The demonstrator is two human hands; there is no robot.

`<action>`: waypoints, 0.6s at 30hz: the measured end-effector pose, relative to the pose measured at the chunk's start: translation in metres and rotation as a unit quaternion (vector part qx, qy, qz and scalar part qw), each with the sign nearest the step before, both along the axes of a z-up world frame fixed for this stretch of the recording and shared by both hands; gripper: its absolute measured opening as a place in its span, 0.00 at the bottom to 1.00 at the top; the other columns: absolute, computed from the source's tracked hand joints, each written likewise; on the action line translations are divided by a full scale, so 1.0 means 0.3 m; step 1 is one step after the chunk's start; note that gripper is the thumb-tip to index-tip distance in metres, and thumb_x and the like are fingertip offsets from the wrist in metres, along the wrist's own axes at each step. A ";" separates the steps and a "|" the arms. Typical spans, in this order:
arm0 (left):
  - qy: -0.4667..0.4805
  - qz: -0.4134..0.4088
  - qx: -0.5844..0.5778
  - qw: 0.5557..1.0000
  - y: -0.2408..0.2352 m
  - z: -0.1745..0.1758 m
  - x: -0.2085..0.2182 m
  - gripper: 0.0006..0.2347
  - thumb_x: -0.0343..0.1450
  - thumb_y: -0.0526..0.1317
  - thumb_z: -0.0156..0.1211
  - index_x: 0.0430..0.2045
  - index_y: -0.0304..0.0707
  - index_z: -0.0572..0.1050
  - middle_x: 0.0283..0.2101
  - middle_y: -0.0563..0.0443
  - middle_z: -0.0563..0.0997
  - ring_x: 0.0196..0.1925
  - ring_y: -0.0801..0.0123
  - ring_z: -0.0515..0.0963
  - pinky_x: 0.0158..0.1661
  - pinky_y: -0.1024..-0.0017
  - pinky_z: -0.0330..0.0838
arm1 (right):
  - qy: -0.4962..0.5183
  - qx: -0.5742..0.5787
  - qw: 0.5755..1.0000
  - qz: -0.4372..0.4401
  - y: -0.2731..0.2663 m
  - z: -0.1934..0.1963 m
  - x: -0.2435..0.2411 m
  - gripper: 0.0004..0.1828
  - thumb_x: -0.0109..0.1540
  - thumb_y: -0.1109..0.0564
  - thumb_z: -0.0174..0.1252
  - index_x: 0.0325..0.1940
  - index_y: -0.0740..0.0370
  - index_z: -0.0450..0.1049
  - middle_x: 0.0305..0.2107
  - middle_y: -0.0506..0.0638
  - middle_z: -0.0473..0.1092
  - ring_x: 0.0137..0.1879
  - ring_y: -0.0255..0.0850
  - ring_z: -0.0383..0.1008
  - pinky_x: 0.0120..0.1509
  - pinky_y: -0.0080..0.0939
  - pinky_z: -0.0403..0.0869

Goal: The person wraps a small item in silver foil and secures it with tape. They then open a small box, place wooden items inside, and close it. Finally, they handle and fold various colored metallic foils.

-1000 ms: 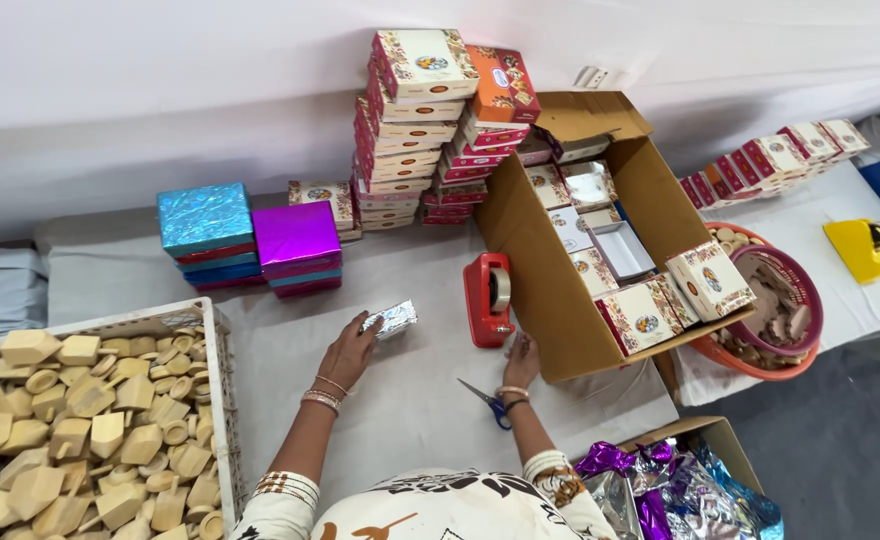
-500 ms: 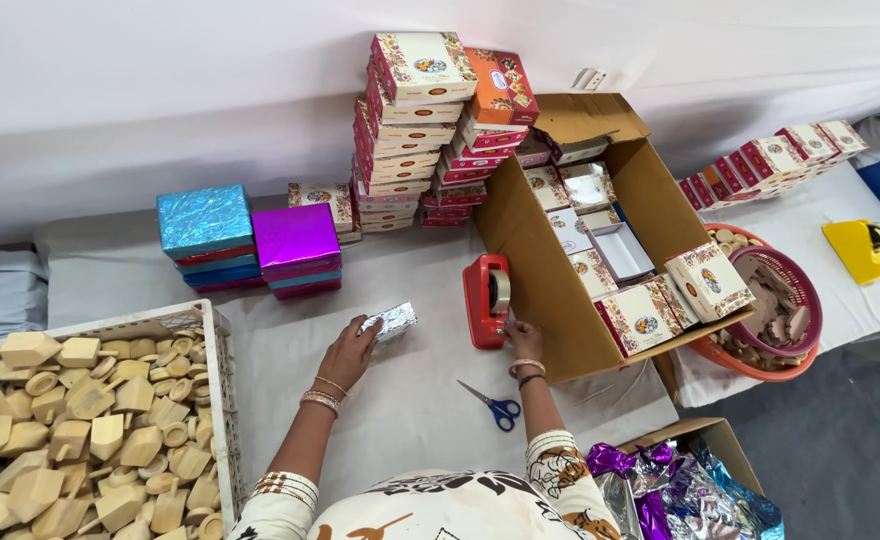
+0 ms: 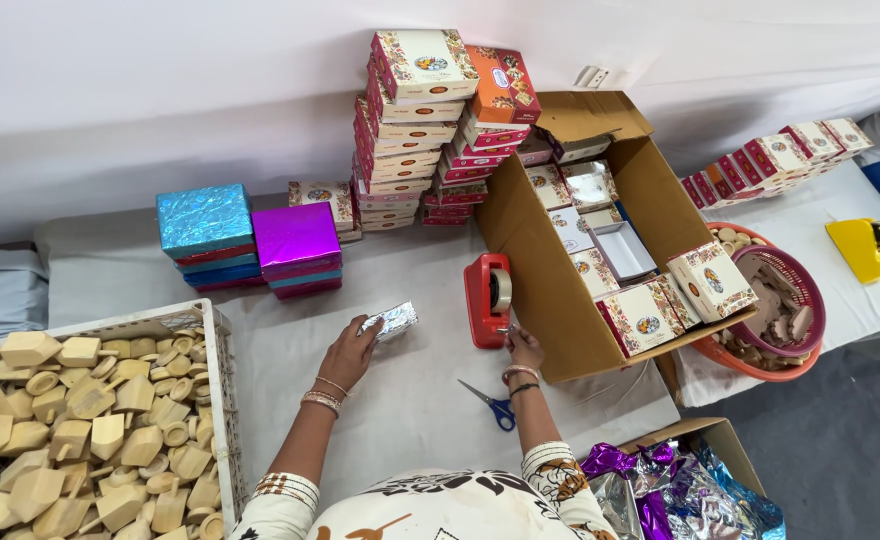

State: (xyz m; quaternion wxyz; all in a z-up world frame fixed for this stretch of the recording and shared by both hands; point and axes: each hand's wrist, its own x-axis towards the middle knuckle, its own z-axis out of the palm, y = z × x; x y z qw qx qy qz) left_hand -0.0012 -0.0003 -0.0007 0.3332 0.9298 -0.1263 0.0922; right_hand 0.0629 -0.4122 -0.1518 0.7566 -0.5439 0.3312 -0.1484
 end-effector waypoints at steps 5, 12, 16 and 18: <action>0.044 0.006 0.006 0.999 -0.004 0.008 0.004 0.17 0.72 0.37 0.58 0.57 0.52 0.73 0.61 0.45 0.72 0.54 0.52 0.80 0.48 0.59 0.79 | -0.012 0.051 0.998 -0.031 0.036 0.024 -0.017 0.07 0.61 0.66 0.66 0.43 0.70 0.79 0.34 0.51 0.76 0.34 0.35 0.74 0.37 0.30 0.76; 0.029 0.004 -0.001 1.000 0.000 0.010 0.001 0.18 0.72 0.37 0.58 0.57 0.52 0.73 0.60 0.44 0.73 0.54 0.50 0.80 0.48 0.59 0.79 | -0.017 0.094 0.993 -0.067 0.063 0.008 -0.027 0.06 0.62 0.67 0.63 0.44 0.71 0.77 0.36 0.52 0.76 0.37 0.37 0.77 0.40 0.31 0.78; 0.021 0.002 -0.001 1.000 -0.001 0.005 0.001 0.18 0.72 0.37 0.58 0.58 0.52 0.73 0.60 0.43 0.73 0.54 0.50 0.80 0.48 0.59 0.79 | -0.023 0.099 0.994 -0.050 0.032 -0.073 -0.025 0.06 0.64 0.66 0.62 0.44 0.70 0.76 0.36 0.52 0.75 0.37 0.38 0.76 0.41 0.31 0.78; 0.026 0.004 -0.010 1.000 -0.001 0.018 -0.002 0.18 0.72 0.37 0.58 0.58 0.53 0.73 0.60 0.44 0.73 0.53 0.51 0.80 0.48 0.59 0.79 | -0.029 0.080 0.995 -0.048 0.039 -0.075 -0.033 0.05 0.63 0.66 0.61 0.42 0.71 0.75 0.34 0.52 0.74 0.36 0.38 0.77 0.42 0.33 0.80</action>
